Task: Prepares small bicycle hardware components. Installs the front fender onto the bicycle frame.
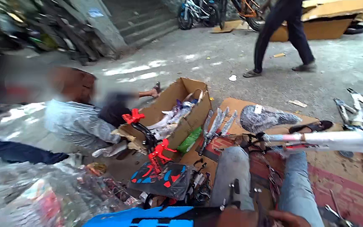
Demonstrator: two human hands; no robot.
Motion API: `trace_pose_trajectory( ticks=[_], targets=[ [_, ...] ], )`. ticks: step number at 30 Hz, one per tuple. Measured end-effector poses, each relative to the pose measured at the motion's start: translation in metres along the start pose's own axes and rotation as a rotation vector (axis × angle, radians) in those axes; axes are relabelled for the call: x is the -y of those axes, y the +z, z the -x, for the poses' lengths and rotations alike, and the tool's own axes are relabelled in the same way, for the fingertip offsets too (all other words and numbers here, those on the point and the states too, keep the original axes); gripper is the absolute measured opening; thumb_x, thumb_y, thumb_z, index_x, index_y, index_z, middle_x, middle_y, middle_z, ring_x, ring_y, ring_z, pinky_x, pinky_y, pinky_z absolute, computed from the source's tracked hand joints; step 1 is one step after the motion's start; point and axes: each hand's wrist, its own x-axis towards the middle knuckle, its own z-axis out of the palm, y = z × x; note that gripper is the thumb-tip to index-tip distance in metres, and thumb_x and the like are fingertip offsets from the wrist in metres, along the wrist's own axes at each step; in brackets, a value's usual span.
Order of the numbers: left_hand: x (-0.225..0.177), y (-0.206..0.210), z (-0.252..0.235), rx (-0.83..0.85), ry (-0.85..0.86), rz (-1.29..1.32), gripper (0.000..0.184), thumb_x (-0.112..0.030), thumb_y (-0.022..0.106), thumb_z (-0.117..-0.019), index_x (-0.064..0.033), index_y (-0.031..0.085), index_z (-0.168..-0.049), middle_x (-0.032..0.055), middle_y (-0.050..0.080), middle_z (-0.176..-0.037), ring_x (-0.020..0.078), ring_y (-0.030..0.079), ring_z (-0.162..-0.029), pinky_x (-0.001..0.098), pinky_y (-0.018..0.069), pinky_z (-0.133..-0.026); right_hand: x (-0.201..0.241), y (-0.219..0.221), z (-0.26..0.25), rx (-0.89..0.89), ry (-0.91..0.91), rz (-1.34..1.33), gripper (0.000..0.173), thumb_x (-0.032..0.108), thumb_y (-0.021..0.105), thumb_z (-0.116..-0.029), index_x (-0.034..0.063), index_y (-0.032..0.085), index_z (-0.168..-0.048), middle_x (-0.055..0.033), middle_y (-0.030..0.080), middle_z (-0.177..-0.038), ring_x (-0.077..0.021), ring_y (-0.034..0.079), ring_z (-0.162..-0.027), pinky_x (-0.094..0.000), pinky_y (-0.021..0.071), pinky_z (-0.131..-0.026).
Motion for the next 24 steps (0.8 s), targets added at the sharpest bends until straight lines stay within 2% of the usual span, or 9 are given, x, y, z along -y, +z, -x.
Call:
trace_pose_trajectory(
  ticks=[1,3,5,9,15,16,18,20,24],
  targets=[
    [0.0,0.0,0.001,-0.02,-0.007,0.007,0.042,-0.038,0.044,-0.1037,-0.0047,0.069,-0.097,0.0129,0.072,-0.082,0.0312,0.073,-0.078,0.0545,0.0553,-0.075,-0.001,-0.007,0.004,0.018,-0.028,-0.018,0.024,0.005,0.068,-0.0951,-0.0032,0.071,-0.117,-0.0074,0.076,-0.105,-0.0102,0.071,-0.08,-0.0308,0.0616,-0.071],
    [0.004,0.005,0.001,-0.175,0.028,0.009,0.033,-0.032,0.054,-0.0994,-0.007,0.069,-0.086,0.0084,0.068,-0.069,0.0253,0.069,-0.063,0.0476,0.0541,-0.06,-0.002,-0.011,0.009,0.018,-0.052,-0.038,0.026,0.004,0.071,-0.0926,-0.0002,0.072,-0.118,-0.0059,0.076,-0.111,-0.0107,0.073,-0.084,-0.0311,0.0637,-0.073],
    [0.007,0.006,0.002,-0.241,0.051,0.021,0.028,-0.031,0.059,-0.0951,-0.0085,0.069,-0.083,0.0055,0.065,-0.064,0.022,0.065,-0.058,0.044,0.0515,-0.053,-0.005,-0.013,0.011,0.034,-0.079,-0.057,0.028,0.007,0.071,-0.0943,0.0012,0.072,-0.121,-0.0062,0.074,-0.114,-0.0109,0.073,-0.085,-0.0309,0.0639,-0.073],
    [0.01,0.004,-0.002,-0.22,0.076,0.001,0.029,-0.032,0.056,-0.0948,-0.0095,0.067,-0.081,0.0042,0.063,-0.062,0.0205,0.064,-0.056,0.0421,0.0496,-0.053,-0.014,-0.012,0.009,0.071,-0.152,-0.113,0.028,0.011,0.071,-0.0966,0.0007,0.072,-0.122,-0.0072,0.075,-0.108,-0.0125,0.073,-0.087,-0.0316,0.0633,-0.074],
    [0.014,0.005,-0.002,-0.222,0.108,-0.032,0.03,-0.032,0.052,-0.0965,-0.0112,0.065,-0.079,0.0025,0.061,-0.06,0.0179,0.061,-0.054,0.0388,0.0466,-0.05,-0.02,-0.005,0.007,0.055,-0.201,-0.141,0.02,0.012,0.071,-0.0967,0.002,0.076,-0.114,-0.0074,0.075,-0.107,-0.0104,0.071,-0.089,-0.0277,0.0613,-0.074],
    [0.015,0.004,-0.002,-0.221,0.11,-0.018,0.03,-0.032,0.052,-0.0963,-0.0111,0.065,-0.079,0.0024,0.06,-0.06,0.0178,0.061,-0.054,0.039,0.0465,-0.05,-0.02,-0.004,0.007,0.059,-0.211,-0.132,0.023,0.012,0.072,-0.0963,0.002,0.075,-0.117,-0.0074,0.074,-0.106,-0.0099,0.07,-0.086,-0.0271,0.0609,-0.073],
    [0.018,0.002,-0.001,-0.21,0.112,0.002,0.03,-0.033,0.053,-0.0964,-0.011,0.065,-0.079,0.0023,0.06,-0.06,0.0177,0.06,-0.054,0.039,0.0466,-0.051,-0.018,0.001,0.005,0.071,-0.24,-0.096,0.032,0.015,0.072,-0.097,0.0021,0.071,-0.126,-0.0046,0.072,-0.097,-0.004,0.062,-0.071,-0.0213,0.0531,-0.061],
    [0.019,0.001,-0.001,-0.193,0.111,0.022,0.032,-0.034,0.053,-0.0984,-0.0107,0.067,-0.082,0.0027,0.062,-0.062,0.0178,0.061,-0.055,0.0393,0.0469,-0.052,-0.017,0.001,0.003,0.097,-0.259,-0.069,0.035,0.017,0.07,-0.0986,0.0017,0.068,-0.13,-0.0041,0.07,-0.093,-0.0029,0.057,-0.066,-0.02,0.0495,-0.057],
    [0.021,0.002,0.0,-0.177,0.114,0.014,0.037,-0.038,0.049,-0.1038,-0.0102,0.072,-0.096,0.0026,0.068,-0.07,0.0171,0.064,-0.061,0.0384,0.0502,-0.057,-0.013,-0.005,-0.001,0.134,-0.248,-0.046,0.025,0.019,0.071,-0.0987,0.0033,0.075,-0.117,-0.0063,0.073,-0.098,-0.0055,0.063,-0.077,-0.0219,0.052,-0.065]
  ],
)
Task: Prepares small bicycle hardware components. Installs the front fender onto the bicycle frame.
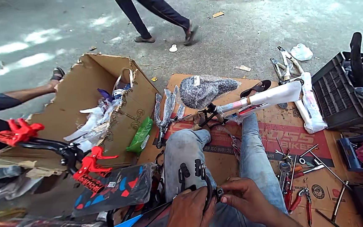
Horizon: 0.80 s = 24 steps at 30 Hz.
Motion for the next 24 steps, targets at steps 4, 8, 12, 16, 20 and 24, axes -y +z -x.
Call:
trace_pose_trajectory(
  ticks=[4,8,12,16,20,24],
  targets=[
    [0.002,-0.002,-0.001,0.012,-0.011,0.029,0.032,-0.037,0.054,-0.1016,-0.0113,0.072,-0.099,0.0023,0.069,-0.074,0.016,0.064,-0.063,0.0375,0.0505,-0.058,0.006,-0.001,-0.002,0.016,0.023,0.105,0.025,0.023,0.069,-0.1001,0.005,0.075,-0.116,-0.0049,0.071,-0.095,-0.0034,0.057,-0.069,-0.0203,0.0471,-0.059],
    [0.002,-0.001,-0.002,0.013,-0.008,0.015,0.029,-0.037,0.056,-0.1003,-0.0128,0.072,-0.098,0.0012,0.069,-0.074,0.0149,0.064,-0.063,0.0368,0.0502,-0.057,0.007,-0.001,-0.001,0.014,0.001,0.208,0.024,0.024,0.068,-0.1013,0.005,0.074,-0.114,-0.0067,0.071,-0.098,-0.0071,0.062,-0.077,-0.0231,0.0523,-0.067],
    [0.003,-0.002,-0.003,0.048,0.014,-0.007,0.03,-0.037,0.056,-0.1003,-0.0121,0.072,-0.097,0.0022,0.069,-0.074,0.0158,0.065,-0.063,0.0374,0.0505,-0.057,0.006,-0.001,0.002,0.014,-0.009,0.282,0.023,0.024,0.065,-0.1028,0.0052,0.073,-0.114,-0.0069,0.071,-0.098,-0.0097,0.065,-0.083,-0.0262,0.0555,-0.074],
    [0.004,-0.001,-0.004,0.031,0.032,-0.037,0.025,-0.035,0.059,-0.0942,-0.0126,0.07,-0.089,0.0012,0.066,-0.07,0.0151,0.063,-0.06,0.0367,0.0485,-0.054,0.001,0.003,0.005,-0.03,-0.039,0.338,0.023,0.025,0.063,-0.1039,0.0076,0.074,-0.115,-0.0069,0.071,-0.1,-0.0116,0.067,-0.088,-0.0286,0.0579,-0.078],
    [0.003,0.002,-0.004,0.006,0.05,-0.079,0.025,-0.034,0.058,-0.0915,-0.0133,0.068,-0.084,0.0001,0.064,-0.066,0.0141,0.061,-0.058,0.0358,0.0466,-0.052,-0.001,0.004,0.007,-0.059,-0.051,0.349,0.021,0.023,0.064,-0.1034,0.0078,0.073,-0.115,-0.0069,0.071,-0.101,-0.011,0.067,-0.087,-0.0274,0.0577,-0.077],
    [0.007,-0.004,-0.003,0.035,0.067,-0.006,0.025,-0.033,0.056,-0.0922,-0.0122,0.068,-0.084,0.0013,0.064,-0.066,0.0155,0.063,-0.059,0.0369,0.0477,-0.053,-0.007,-0.002,0.01,-0.151,-0.092,0.281,0.023,0.023,0.063,-0.1038,0.0062,0.073,-0.117,-0.0065,0.07,-0.1,-0.0063,0.062,-0.076,-0.0214,0.0538,-0.066]
  ],
)
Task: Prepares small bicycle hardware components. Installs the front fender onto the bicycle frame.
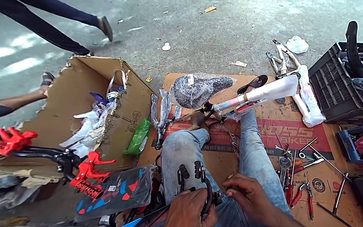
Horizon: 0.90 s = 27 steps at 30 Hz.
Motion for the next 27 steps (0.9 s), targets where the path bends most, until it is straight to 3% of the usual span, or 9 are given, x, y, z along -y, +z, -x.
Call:
trace_pose_trajectory(
  ticks=[2,6,8,11,19,21,23,25,27],
  targets=[
    [0.004,-0.006,0.001,0.029,0.022,0.082,0.027,-0.031,0.053,-0.094,-0.0108,0.068,-0.086,0.0032,0.065,-0.067,0.0172,0.064,-0.061,0.0385,0.0496,-0.055,0.003,-0.002,0.0,-0.11,-0.018,-0.102,0.024,0.022,0.064,-0.1031,0.0042,0.073,-0.116,-0.0062,0.07,-0.1,-0.0037,0.06,-0.073,-0.019,0.0511,-0.062],
    [0.01,-0.006,0.002,-0.003,0.066,0.158,0.026,-0.031,0.052,-0.0939,-0.0112,0.067,-0.086,0.0025,0.063,-0.065,0.016,0.062,-0.06,0.0373,0.0486,-0.056,0.035,-0.006,-0.012,-0.204,-0.022,-0.339,0.025,0.022,0.067,-0.1016,0.0027,0.073,-0.116,-0.0046,0.071,-0.1,-0.0027,0.063,-0.076,-0.0187,0.0552,-0.065],
    [0.006,-0.001,-0.001,-0.01,0.101,0.092,0.026,-0.032,0.053,-0.0928,-0.0126,0.065,-0.081,0.0013,0.061,-0.062,0.0161,0.061,-0.056,0.0376,0.0468,-0.052,0.053,-0.003,-0.025,-0.171,-0.054,-0.415,0.025,0.023,0.066,-0.1021,0.0031,0.073,-0.116,-0.0033,0.07,-0.099,0.0002,0.059,-0.072,-0.0162,0.051,-0.061],
    [-0.003,0.003,-0.004,0.004,0.167,0.027,0.028,-0.033,0.052,-0.0932,-0.0144,0.059,-0.073,0.0004,0.056,-0.057,0.0165,0.057,-0.051,0.0375,0.0431,-0.048,0.069,0.006,-0.048,-0.06,-0.096,-0.481,0.026,0.022,0.065,-0.1028,0.0005,0.072,-0.115,-0.0045,0.071,-0.1,-0.0008,0.061,-0.075,-0.0182,0.0529,-0.065],
    [0.01,0.001,0.007,-0.197,0.175,-0.036,0.032,-0.037,0.052,-0.0916,-0.0155,0.055,-0.068,-0.0008,0.051,-0.054,0.0142,0.053,-0.049,0.0329,0.0409,-0.046,0.062,0.025,-0.056,0.193,-0.054,-0.587,0.026,0.022,0.065,-0.1022,-0.0006,0.071,-0.115,-0.0058,0.07,-0.102,-0.0017,0.061,-0.073,-0.0187,0.0519,-0.061],
    [0.02,0.002,0.011,-0.317,0.092,0.078,0.034,-0.04,0.053,-0.095,-0.0137,0.06,-0.075,-0.0007,0.056,-0.059,0.011,0.055,-0.053,0.03,0.0445,-0.05,0.059,0.025,-0.05,0.258,-0.076,-0.536,0.026,0.02,0.066,-0.1016,-0.0017,0.071,-0.115,-0.0083,0.07,-0.102,-0.0035,0.062,-0.074,-0.0194,0.0532,-0.063],
    [0.022,0.001,0.009,-0.439,-0.003,0.256,0.033,-0.04,0.054,-0.0996,-0.0123,0.069,-0.091,-0.0025,0.066,-0.07,0.0032,0.061,-0.062,0.022,0.0508,-0.059,0.059,0.026,-0.048,0.268,-0.111,-0.461,0.024,0.019,0.067,-0.1015,-0.0005,0.072,-0.115,-0.0079,0.069,-0.098,-0.0013,0.057,-0.07,-0.0164,0.048,-0.06],
    [0.017,-0.003,0.004,-0.475,-0.053,0.48,0.03,-0.04,0.055,-0.105,-0.0131,0.069,-0.101,-0.0065,0.071,-0.082,-0.005,0.063,-0.071,0.0123,0.0523,-0.065,0.057,0.028,-0.046,0.202,-0.106,-0.381,0.023,0.018,0.068,-0.1006,0.0009,0.072,-0.115,-0.007,0.069,-0.098,-0.0001,0.054,-0.067,-0.0153,0.0455,-0.058],
    [0.016,-0.005,-0.001,-0.476,-0.05,0.594,0.024,-0.033,0.059,-0.1045,-0.0121,0.071,-0.105,-0.0056,0.073,-0.087,-0.0052,0.063,-0.071,0.0117,0.0525,-0.064,0.057,0.03,-0.047,0.121,-0.078,-0.319,0.023,0.018,0.068,-0.1006,0.0019,0.073,-0.116,-0.0067,0.07,-0.1,-0.001,0.056,-0.067,-0.0165,0.0496,-0.059]
  ],
)
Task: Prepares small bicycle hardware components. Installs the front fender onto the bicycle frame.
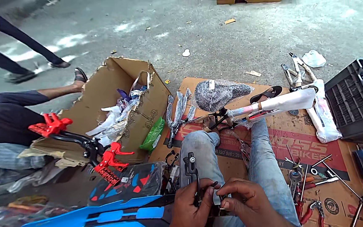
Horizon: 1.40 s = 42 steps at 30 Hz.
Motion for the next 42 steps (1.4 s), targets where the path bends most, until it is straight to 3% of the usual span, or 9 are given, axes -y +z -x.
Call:
trace_pose_trajectory(
  ticks=[3,5,10,19,27,30,36,40,42],
  targets=[
    [0.002,0.002,0.0,0.003,0.019,-0.006,0.016,-0.024,0.067,-0.0988,-0.0114,0.073,-0.106,-0.0039,0.074,-0.086,-0.0035,0.061,-0.068,0.0132,0.0516,-0.063,0.005,0.004,-0.004,-0.095,0.005,0.105,0.021,0.017,0.068,-0.1005,0.003,0.073,-0.116,-0.0056,0.068,-0.098,-0.0002,0.053,-0.063,-0.0156,0.0467,-0.054],
    [0.003,0.002,0.002,-0.003,0.021,0.019,0.018,-0.026,0.065,-0.1016,-0.0119,0.073,-0.109,-0.0041,0.074,-0.09,-0.0032,0.062,-0.072,0.0131,0.0524,-0.066,0.008,0.003,-0.008,-0.139,-0.014,0.231,0.02,0.017,0.069,-0.1,0.0047,0.073,-0.115,-0.0037,0.068,-0.096,0.0012,0.049,-0.061,-0.014,0.0416,-0.051],
    [0.008,0.005,0.006,-0.059,0.019,0.104,0.022,-0.028,0.06,-0.1053,-0.01,0.071,-0.109,-0.0021,0.077,-0.096,-0.0007,0.067,-0.078,0.0138,0.0543,-0.07,0.007,-0.01,-0.016,-0.101,-0.03,0.46,0.021,0.023,0.068,-0.1006,0.0078,0.075,-0.112,-0.0032,0.068,-0.092,-0.0021,0.056,-0.068,-0.0162,0.0476,-0.059],
    [0.01,0.012,0.003,-0.075,0.057,0.021,0.024,-0.033,0.057,-0.1061,-0.0126,0.071,-0.107,-0.005,0.072,-0.087,-0.003,0.064,-0.075,0.0139,0.0534,-0.07,0.005,-0.012,-0.015,-0.031,-0.08,0.604,0.018,0.023,0.067,-0.1017,0.0114,0.076,-0.112,-0.0027,0.072,-0.102,-0.0066,0.068,-0.089,-0.0223,0.0591,-0.076],
    [0.01,0.016,-0.001,-0.046,0.056,0.005,0.021,-0.026,0.062,-0.1031,-0.0087,0.073,-0.106,-0.0005,0.075,-0.09,0.0014,0.067,-0.077,0.0198,0.0568,-0.073,0.012,-0.024,-0.016,-0.04,-0.11,0.672,0.018,0.023,0.067,-0.1011,0.012,0.076,-0.113,-0.0037,0.072,-0.103,-0.007,0.069,-0.089,-0.0226,0.0598,-0.076],
    [0.014,0.017,-0.002,-0.069,0.086,-0.003,0.018,-0.02,0.064,-0.1013,-0.0067,0.075,-0.106,0.0023,0.077,-0.093,0.0064,0.071,-0.081,0.0279,0.061,-0.078,0.019,-0.023,-0.019,0.004,-0.076,0.712,0.017,0.018,0.069,-0.0992,0.0086,0.077,-0.112,-0.0086,0.073,-0.105,-0.011,0.071,-0.092,-0.0272,0.0607,-0.08],
    [0.014,0.015,-0.004,-0.033,0.071,-0.038,0.02,-0.019,0.062,-0.102,-0.0046,0.076,-0.105,0.0069,0.076,-0.089,0.0134,0.072,-0.079,0.0356,0.0597,-0.075,0.012,-0.027,-0.026,0.102,-0.069,0.695,0.021,0.015,0.068,-0.0997,-0.0009,0.076,-0.111,-0.0207,0.072,-0.103,-0.0235,0.07,-0.094,-0.0357,0.0588,-0.084],
    [0.015,0.016,-0.004,-0.024,0.076,-0.064,0.021,-0.019,0.061,-0.1016,-0.0042,0.076,-0.104,0.0087,0.076,-0.087,0.0159,0.072,-0.078,0.0364,0.0593,-0.073,0.012,-0.029,-0.026,0.138,-0.052,0.767,0.022,0.016,0.067,-0.1005,0.0018,0.077,-0.113,-0.0205,0.073,-0.105,-0.0283,0.072,-0.095,-0.0431,0.0594,-0.084],
    [0.015,0.016,-0.004,-0.024,0.076,-0.068,0.024,-0.023,0.061,-0.1024,-0.0037,0.076,-0.105,0.0086,0.076,-0.087,0.0154,0.072,-0.077,0.0359,0.0596,-0.073,0.015,-0.022,-0.028,0.096,-0.021,0.737,0.02,0.012,0.07,-0.0975,0.001,0.077,-0.112,-0.0168,0.075,-0.105,-0.0248,0.073,-0.097,-0.0405,0.0597,-0.088]
  ],
)
